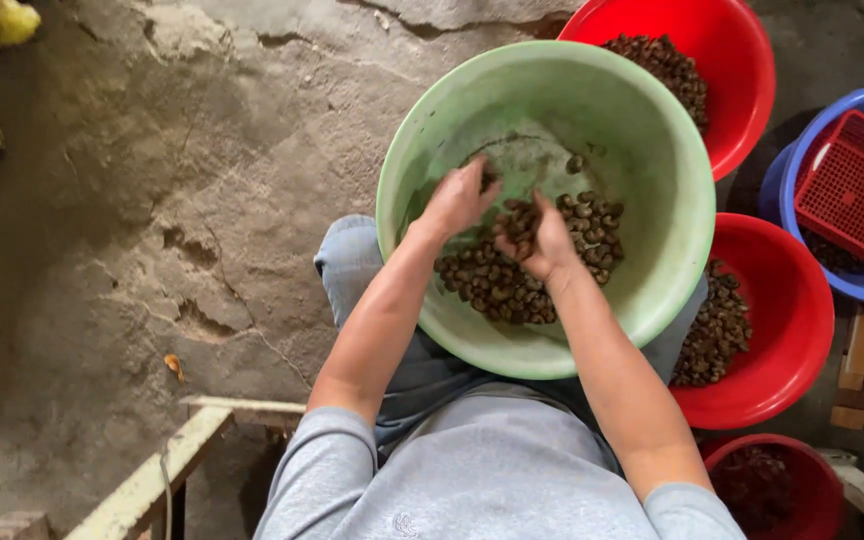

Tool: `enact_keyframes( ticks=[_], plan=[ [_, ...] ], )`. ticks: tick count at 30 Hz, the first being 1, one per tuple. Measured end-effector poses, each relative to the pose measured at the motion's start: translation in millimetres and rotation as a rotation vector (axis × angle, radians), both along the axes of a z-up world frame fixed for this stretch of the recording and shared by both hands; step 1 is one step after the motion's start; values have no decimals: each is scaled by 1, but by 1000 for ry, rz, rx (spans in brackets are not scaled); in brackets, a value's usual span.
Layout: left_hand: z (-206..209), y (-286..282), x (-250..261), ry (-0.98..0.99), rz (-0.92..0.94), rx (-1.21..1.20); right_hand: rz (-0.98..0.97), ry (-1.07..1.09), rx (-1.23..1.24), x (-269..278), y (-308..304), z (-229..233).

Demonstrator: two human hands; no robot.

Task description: Manually sorting nuts in a large plastic basin and transferring them to other bowls at a fast pace.

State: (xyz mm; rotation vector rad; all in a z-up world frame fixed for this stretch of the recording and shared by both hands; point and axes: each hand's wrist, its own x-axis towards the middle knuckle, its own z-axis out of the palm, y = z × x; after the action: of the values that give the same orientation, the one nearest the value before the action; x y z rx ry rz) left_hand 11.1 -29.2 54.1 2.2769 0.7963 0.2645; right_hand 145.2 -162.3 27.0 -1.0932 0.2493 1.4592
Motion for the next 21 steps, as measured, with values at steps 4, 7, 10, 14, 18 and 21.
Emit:
enact_keyframes(
  ticks=[4, 7, 10, 14, 18, 21],
  plan=[
    [46, -10, 8, -98, -122, -254, 77, -42, 71, -24, 5, 61],
    [72, -14, 4, -130, -186, -406, 35, -14, 163, -25, 10, 53],
    [81, -12, 2, -175, -206, -506, -51, 37, 192, -22, 15, 34],
    [69, -11, 3, -286, -203, -584, -139, 78, 184, -26, 15, 48],
    [49, -9, 9, -342, -98, -605, -198, 18, 37, -21, 22, 43],
    [38, -3, 12, -498, 44, -568, -190, 51, 113, -8, 20, 12]
  ],
)
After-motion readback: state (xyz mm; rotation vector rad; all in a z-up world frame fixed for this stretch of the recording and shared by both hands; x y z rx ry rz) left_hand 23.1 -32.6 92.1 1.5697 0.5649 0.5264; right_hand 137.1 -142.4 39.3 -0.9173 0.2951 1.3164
